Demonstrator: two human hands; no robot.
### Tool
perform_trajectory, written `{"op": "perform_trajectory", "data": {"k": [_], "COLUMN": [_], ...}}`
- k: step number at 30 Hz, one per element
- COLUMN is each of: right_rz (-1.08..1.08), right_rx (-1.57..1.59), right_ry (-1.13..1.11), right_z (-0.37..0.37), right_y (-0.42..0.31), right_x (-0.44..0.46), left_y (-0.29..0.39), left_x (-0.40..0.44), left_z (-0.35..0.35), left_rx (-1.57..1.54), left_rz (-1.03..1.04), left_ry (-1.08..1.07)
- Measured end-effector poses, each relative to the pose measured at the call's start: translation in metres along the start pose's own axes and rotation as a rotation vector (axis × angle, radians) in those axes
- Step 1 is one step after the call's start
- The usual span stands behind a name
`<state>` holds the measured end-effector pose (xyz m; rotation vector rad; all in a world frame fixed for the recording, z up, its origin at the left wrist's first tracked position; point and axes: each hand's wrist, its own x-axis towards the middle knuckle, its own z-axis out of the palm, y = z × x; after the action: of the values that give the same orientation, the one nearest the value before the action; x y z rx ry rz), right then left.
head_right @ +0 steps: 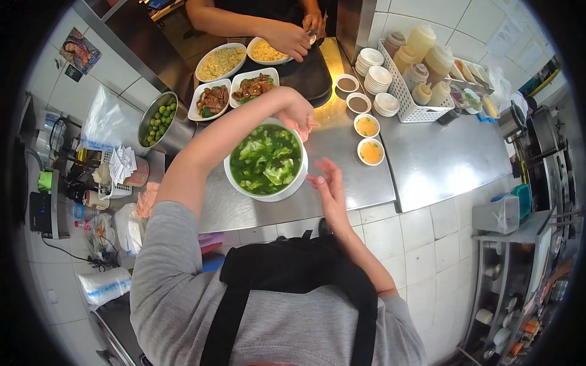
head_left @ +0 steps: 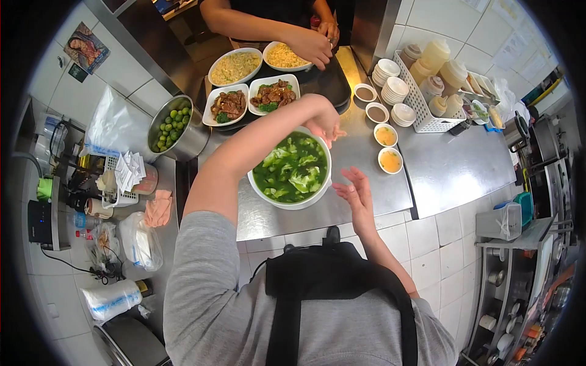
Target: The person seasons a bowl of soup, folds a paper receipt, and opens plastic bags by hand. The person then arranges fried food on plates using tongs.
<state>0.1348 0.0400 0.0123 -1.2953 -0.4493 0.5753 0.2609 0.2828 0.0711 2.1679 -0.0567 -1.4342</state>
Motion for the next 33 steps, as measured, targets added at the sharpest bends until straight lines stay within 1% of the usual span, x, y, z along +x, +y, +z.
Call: {"op": "perform_trajectory", "data": {"k": [1,3,5,7,9,10,12,13,15,16,18,19,20,21,22,24,25,26,27,28,29,31,32,33], "right_rz": [-0.018,-0.050,-0.075,-0.103,-0.143,-0.199,-0.236,-0.265,-0.344,-0.374,-0.397,-0.409,-0.337,-0.128,-0.189,-0.337,-0.117,0.105,0.085,0.056,0.006,-0.188,-0.599,-1.002], "right_rx": [-0.012,-0.026,-0.029,-0.001,0.038,0.042,0.015,0.002,-0.108,-0.152,-0.049,0.007,-0.075,-0.211,-0.188,-0.156,-0.180,-0.207,-0.116,-0.240,-0.357,-0.567,-0.672,-0.760], "right_ry": [0.029,0.082,0.133,0.204,0.266,0.307,0.395,0.424,0.413,0.362,0.071,-0.061,-0.065,-0.182,-0.357,-0.690,-0.846,-0.993,-1.060,-1.219,-1.380,-1.761,-1.702,-1.597], "right_z": [-0.006,-0.016,-0.024,-0.028,-0.033,-0.036,-0.039,-0.036,-0.017,-0.004,0.031,0.052,0.084,0.114,0.140,0.191,0.215,0.237,0.254,0.264,0.274,0.293,0.305,0.320], "right_y": [0.001,0.002,0.003,0.000,-0.004,-0.003,-0.012,-0.017,-0.029,-0.030,-0.015,-0.007,0.007,0.010,0.026,0.064,0.060,0.056,0.066,0.049,0.032,-0.004,-0.019,-0.037], "right_x": [-0.001,-0.004,-0.009,-0.014,-0.019,-0.021,-0.024,-0.025,-0.028,-0.028,-0.025,-0.025,-0.025,-0.024,-0.028,-0.029,-0.033,-0.037,-0.047,-0.050,-0.053,-0.029,-0.005,0.022], "left_y": [0.011,0.033,0.029,0.049,0.071,0.094,0.085,0.076,0.044,0.026,-0.005,-0.011,-0.014,-0.016,-0.024,-0.052,-0.070,-0.095,-0.118,-0.132,-0.145,-0.165,-0.169,-0.171], "left_x": [0.003,0.011,0.054,0.062,0.037,-0.004,-0.016,-0.034,-0.080,-0.102,-0.139,-0.149,-0.155,-0.159,-0.158,-0.151,-0.148,-0.151,-0.161,-0.179,-0.194,-0.210,-0.217,-0.222], "left_z": [0.004,0.012,0.017,0.035,0.068,0.091,0.123,0.143,0.188,0.210,0.253,0.276,0.299,0.320,0.337,0.364,0.375,0.390,0.407,0.423,0.441,0.482,0.501,0.522], "left_rx": [0.001,0.220,0.110,0.315,0.696,0.975,0.735,0.565,0.217,0.061,-0.228,-0.325,-0.405,-0.473,-0.477,-0.407,-0.367,-0.329,-0.293,-0.365,-0.442,-0.416,-0.497,-0.581], "left_rz": [-0.031,-0.025,-0.088,-0.047,0.104,0.228,0.399,0.480,0.625,0.668,0.742,0.696,0.643,0.588,0.464,0.248,0.143,0.065,-0.014,-0.084,-0.154,-0.476,-0.585,-0.694], "left_ry": [-0.022,-0.035,-0.140,-0.240,-0.228,-0.161,-0.096,-0.005,0.208,0.378,0.716,1.003,1.284,1.559,1.666,1.964,2.111,2.166,2.221,2.224,2.222,2.257,2.195,2.123]}}
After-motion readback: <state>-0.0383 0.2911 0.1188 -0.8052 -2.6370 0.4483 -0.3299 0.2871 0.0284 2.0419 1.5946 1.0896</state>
